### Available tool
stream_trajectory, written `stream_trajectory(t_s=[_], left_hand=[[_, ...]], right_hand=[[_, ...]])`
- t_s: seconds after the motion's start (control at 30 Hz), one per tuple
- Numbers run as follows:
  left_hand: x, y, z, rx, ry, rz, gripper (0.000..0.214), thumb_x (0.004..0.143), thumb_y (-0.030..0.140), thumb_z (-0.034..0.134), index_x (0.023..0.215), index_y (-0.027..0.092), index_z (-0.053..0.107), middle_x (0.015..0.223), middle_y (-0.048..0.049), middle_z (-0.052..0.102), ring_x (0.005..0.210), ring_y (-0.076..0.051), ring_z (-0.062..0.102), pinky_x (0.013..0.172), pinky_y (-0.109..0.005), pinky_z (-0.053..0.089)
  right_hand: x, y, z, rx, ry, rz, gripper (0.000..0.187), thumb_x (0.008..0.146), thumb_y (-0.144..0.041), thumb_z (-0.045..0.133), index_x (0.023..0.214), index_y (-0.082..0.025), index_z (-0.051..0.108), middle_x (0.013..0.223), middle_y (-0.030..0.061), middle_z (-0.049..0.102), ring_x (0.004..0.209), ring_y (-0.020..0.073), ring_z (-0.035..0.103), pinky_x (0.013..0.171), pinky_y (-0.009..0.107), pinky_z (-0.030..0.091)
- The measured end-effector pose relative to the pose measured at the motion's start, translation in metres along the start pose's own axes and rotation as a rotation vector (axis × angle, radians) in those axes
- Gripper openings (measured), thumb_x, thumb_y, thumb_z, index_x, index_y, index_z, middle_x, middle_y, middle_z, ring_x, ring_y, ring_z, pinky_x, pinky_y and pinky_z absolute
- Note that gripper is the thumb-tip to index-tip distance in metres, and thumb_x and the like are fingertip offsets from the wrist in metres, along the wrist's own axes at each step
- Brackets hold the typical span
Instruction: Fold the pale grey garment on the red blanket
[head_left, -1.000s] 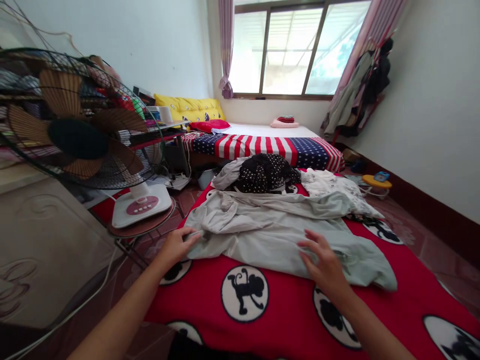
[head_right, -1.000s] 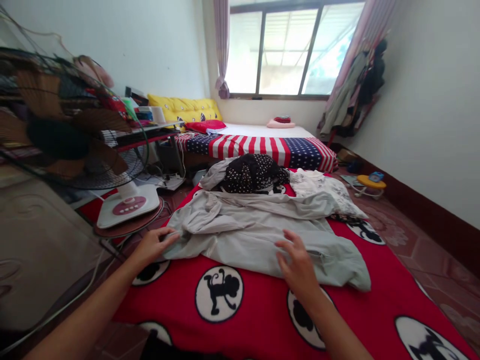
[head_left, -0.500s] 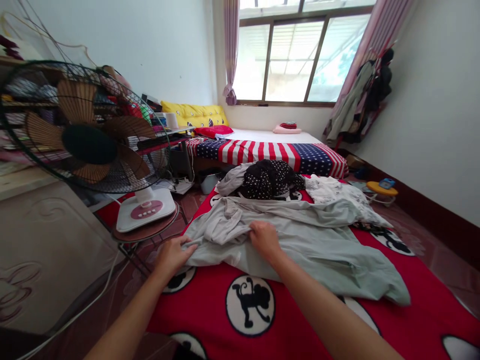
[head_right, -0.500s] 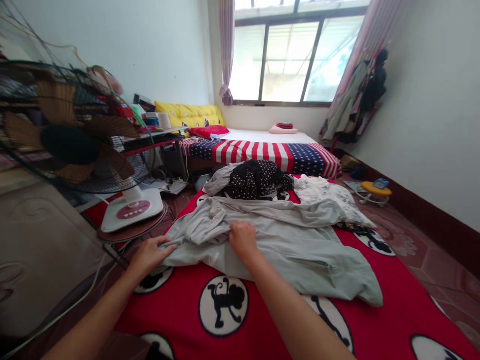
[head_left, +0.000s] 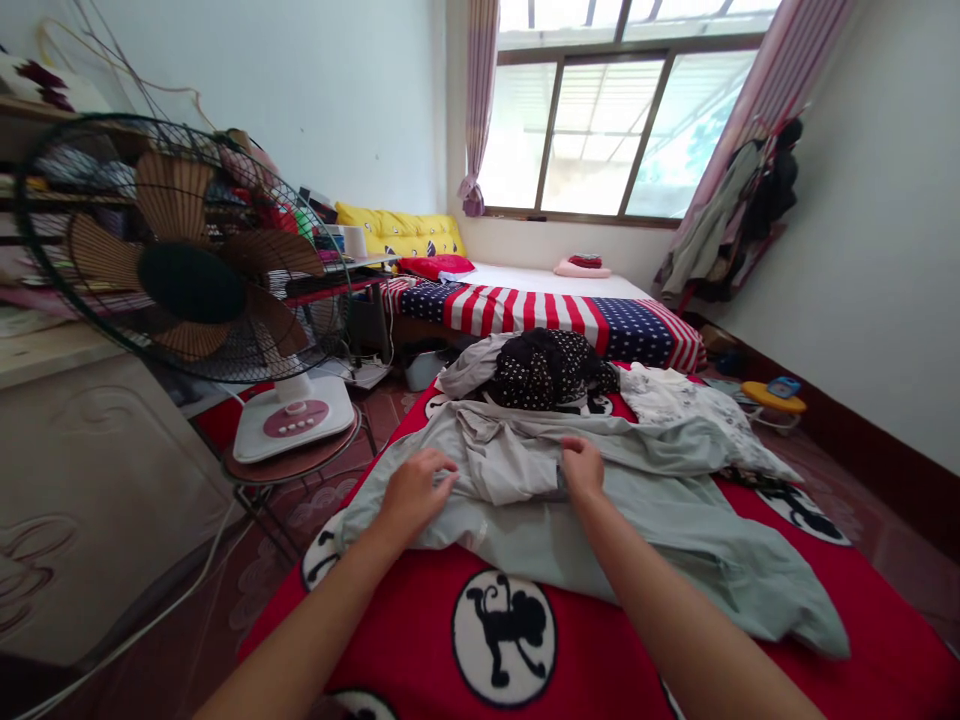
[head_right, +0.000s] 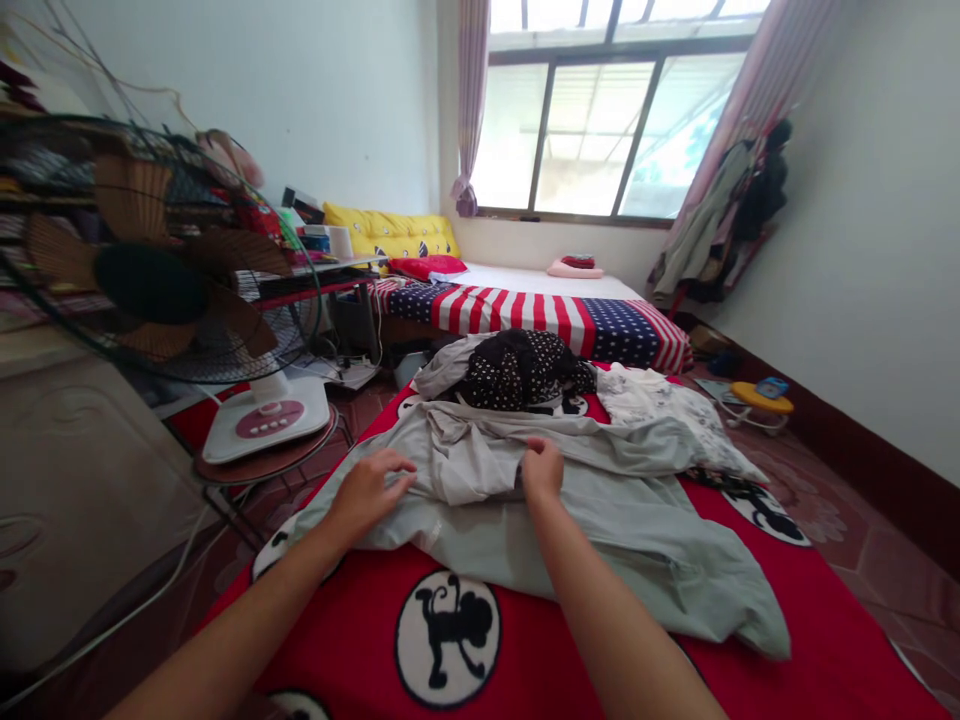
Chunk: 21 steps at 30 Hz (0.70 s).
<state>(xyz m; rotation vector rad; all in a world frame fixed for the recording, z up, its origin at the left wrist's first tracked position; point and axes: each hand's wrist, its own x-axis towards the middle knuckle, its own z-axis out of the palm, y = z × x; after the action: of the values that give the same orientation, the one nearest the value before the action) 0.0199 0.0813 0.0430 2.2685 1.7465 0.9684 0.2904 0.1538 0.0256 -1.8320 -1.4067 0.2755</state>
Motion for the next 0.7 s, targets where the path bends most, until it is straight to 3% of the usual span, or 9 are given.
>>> stream_trajectory(t_s=[0.07, 0.13, 0.23, 0.3, 0.47, 0.57, 0.7], left_hand=[[-0.004, 0.012, 0.014, -0.019, 0.003, 0.044, 0.010, 0.083, 0.025, 0.060, 0.079, 0.022, 0.069, 0.085, -0.0029, 0.069, 0.088, -0.020, 0.063, 0.080, -0.030, 0.046], [-0.011, 0.018, 0.028, -0.032, 0.007, 0.071, 0.010, 0.083, 0.026, 0.061, 0.078, 0.022, 0.069, 0.080, -0.0023, 0.070, 0.082, -0.019, 0.064, 0.074, -0.030, 0.046], [-0.022, 0.016, 0.043, -0.053, 0.008, 0.106, 0.010, 0.084, 0.023, 0.060, 0.081, 0.022, 0.069, 0.079, -0.0019, 0.072, 0.076, -0.018, 0.066, 0.068, -0.028, 0.045], [-0.027, 0.011, 0.051, -0.067, 0.008, 0.141, 0.011, 0.086, 0.023, 0.058, 0.084, 0.022, 0.069, 0.080, -0.0024, 0.073, 0.076, -0.018, 0.067, 0.068, -0.028, 0.046], [-0.033, 0.006, 0.058, -0.099, -0.015, 0.274, 0.018, 0.091, 0.030, 0.052, 0.086, 0.022, 0.068, 0.076, -0.0046, 0.073, 0.071, -0.018, 0.069, 0.064, -0.029, 0.048], [-0.037, 0.008, 0.056, -0.115, -0.019, 0.353, 0.024, 0.093, 0.032, 0.049, 0.080, 0.021, 0.066, 0.068, -0.0050, 0.069, 0.063, -0.017, 0.066, 0.059, -0.028, 0.046], [-0.038, 0.013, 0.050, -0.152, -0.017, 0.419, 0.023, 0.092, 0.029, 0.048, 0.082, 0.020, 0.066, 0.070, -0.0058, 0.066, 0.064, -0.016, 0.063, 0.060, -0.027, 0.047]], right_hand=[[0.011, -0.019, -0.003, 0.021, 0.044, -0.053, 0.046, 0.070, -0.011, 0.037, 0.105, -0.009, 0.066, 0.098, 0.0144, 0.070, 0.087, 0.0238, 0.064, 0.076, 0.032, 0.047], [0.018, -0.045, 0.001, 0.043, 0.007, -0.161, 0.045, 0.073, -0.011, 0.036, 0.108, -0.012, 0.065, 0.105, 0.0117, 0.069, 0.093, 0.0211, 0.063, 0.082, 0.030, 0.047], [0.017, -0.080, 0.021, 0.039, -0.188, -0.349, 0.030, 0.074, -0.013, 0.047, 0.094, -0.021, 0.069, 0.098, 0.0027, 0.070, 0.087, 0.0155, 0.064, 0.081, 0.024, 0.047], [0.009, -0.095, 0.040, -0.006, -0.317, -0.419, 0.023, 0.069, -0.014, 0.060, 0.089, -0.023, 0.069, 0.096, 0.0011, 0.070, 0.087, 0.0158, 0.064, 0.080, 0.024, 0.047], [-0.011, -0.099, 0.075, -0.165, -0.417, -0.360, 0.053, 0.054, -0.016, 0.081, 0.105, -0.016, 0.066, 0.113, 0.0142, 0.065, 0.095, 0.0269, 0.065, 0.083, 0.035, 0.048], [-0.009, -0.096, 0.077, -0.195, -0.426, -0.306, 0.026, 0.067, -0.016, 0.073, 0.093, -0.017, 0.069, 0.103, 0.0125, 0.069, 0.094, 0.0255, 0.066, 0.081, 0.034, 0.048], [0.021, -0.112, 0.051, -0.113, -0.381, -0.308, 0.006, 0.075, -0.018, 0.066, 0.079, -0.020, 0.069, 0.088, 0.0068, 0.072, 0.091, 0.0232, 0.067, 0.078, 0.030, 0.049]])
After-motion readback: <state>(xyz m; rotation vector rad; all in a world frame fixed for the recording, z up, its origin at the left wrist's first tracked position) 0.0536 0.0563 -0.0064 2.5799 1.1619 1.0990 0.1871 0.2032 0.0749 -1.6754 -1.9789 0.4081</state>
